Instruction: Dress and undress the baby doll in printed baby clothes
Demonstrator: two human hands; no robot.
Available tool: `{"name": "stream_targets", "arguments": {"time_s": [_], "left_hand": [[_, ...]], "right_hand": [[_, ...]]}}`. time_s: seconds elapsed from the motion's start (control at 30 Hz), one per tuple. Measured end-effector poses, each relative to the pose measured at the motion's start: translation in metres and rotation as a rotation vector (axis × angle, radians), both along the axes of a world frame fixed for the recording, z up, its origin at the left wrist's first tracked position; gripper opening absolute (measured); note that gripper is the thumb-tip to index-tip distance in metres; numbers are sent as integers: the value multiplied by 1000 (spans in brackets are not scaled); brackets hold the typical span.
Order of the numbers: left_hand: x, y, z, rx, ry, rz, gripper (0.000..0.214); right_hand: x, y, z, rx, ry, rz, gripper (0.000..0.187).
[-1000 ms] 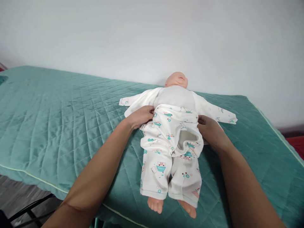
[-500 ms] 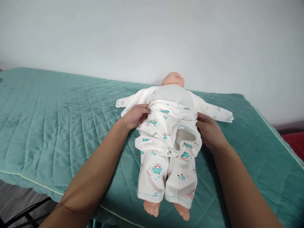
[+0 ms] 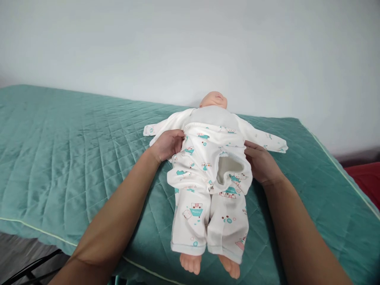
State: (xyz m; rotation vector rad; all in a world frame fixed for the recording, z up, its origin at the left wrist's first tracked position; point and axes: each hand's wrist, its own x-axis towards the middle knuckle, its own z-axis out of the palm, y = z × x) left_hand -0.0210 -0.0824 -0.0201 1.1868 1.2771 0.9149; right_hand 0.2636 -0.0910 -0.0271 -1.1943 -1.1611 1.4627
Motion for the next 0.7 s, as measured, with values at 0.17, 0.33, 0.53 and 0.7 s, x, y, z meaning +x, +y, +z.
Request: {"name": "stream_targets", "arguments": {"time_s": [0.17,0.33,0.53,0.7], "left_hand": [[-4,3,-5,-112,-279,-88,17],[-1,-1,-3,-68,-359,-86,15],[-1,-1,-7,5,-294,-129,21],[0,2,-11,-13,-237,-112,37]], "right_hand": [[-4,0,2,1,-68,-33,15],[-8,-1,4,11,-133,-36,14],[-8,1,-2,10,-108,-35,23],[-5,2,-5,16,-70,-41,23]]}}
